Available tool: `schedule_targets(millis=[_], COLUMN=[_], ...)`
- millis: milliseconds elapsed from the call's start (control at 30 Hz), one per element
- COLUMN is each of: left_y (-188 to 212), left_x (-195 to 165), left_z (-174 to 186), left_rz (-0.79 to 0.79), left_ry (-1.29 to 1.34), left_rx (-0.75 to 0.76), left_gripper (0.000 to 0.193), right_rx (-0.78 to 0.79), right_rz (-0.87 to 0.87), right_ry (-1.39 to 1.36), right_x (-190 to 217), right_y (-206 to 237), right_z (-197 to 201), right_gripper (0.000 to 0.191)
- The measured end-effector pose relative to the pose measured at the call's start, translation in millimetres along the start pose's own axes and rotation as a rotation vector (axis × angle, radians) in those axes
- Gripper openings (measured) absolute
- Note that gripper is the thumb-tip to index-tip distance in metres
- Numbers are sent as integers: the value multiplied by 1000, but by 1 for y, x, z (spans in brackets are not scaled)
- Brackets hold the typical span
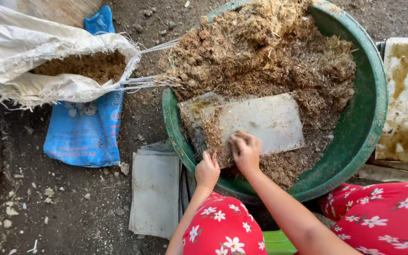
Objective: The person scoops fibrous material from a green basin and presses it onto flat rectangular boards, then stacks the filled boards beside the basin.
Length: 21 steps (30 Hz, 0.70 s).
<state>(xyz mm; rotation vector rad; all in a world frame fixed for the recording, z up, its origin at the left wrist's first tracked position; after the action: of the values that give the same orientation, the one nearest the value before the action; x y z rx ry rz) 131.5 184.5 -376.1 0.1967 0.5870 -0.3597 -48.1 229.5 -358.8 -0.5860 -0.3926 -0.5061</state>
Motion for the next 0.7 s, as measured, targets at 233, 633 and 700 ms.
schedule_targets(millis=[233,633,700], left_y=[6,4,4], left_x=[4,6,6], left_z=[-4,-7,-8], left_rz=[-30,14,-7], left_ry=[106,149,121], left_rx=[31,34,-10], left_gripper=[29,34,34], right_rx=[250,121,161], right_rz=[-668,71,213], right_ry=[261,-68,-142], right_x=[-146,-37,7], right_y=[-58,-100,-106], right_z=[12,-64,-77], right_gripper=[19,21,18])
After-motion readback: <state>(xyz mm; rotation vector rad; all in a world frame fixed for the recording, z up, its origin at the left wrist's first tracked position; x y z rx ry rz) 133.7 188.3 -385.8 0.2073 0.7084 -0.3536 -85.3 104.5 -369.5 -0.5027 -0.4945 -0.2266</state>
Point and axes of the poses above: each hand's wrist, its own y-axis away from the middle knuckle, its own z-axis out of the back of the hand, x = y × z, the point moved 2 cm from there along -y, towards the middle knuckle, and after that the axes turned 11 degrees about y, right-handed, at the moved point
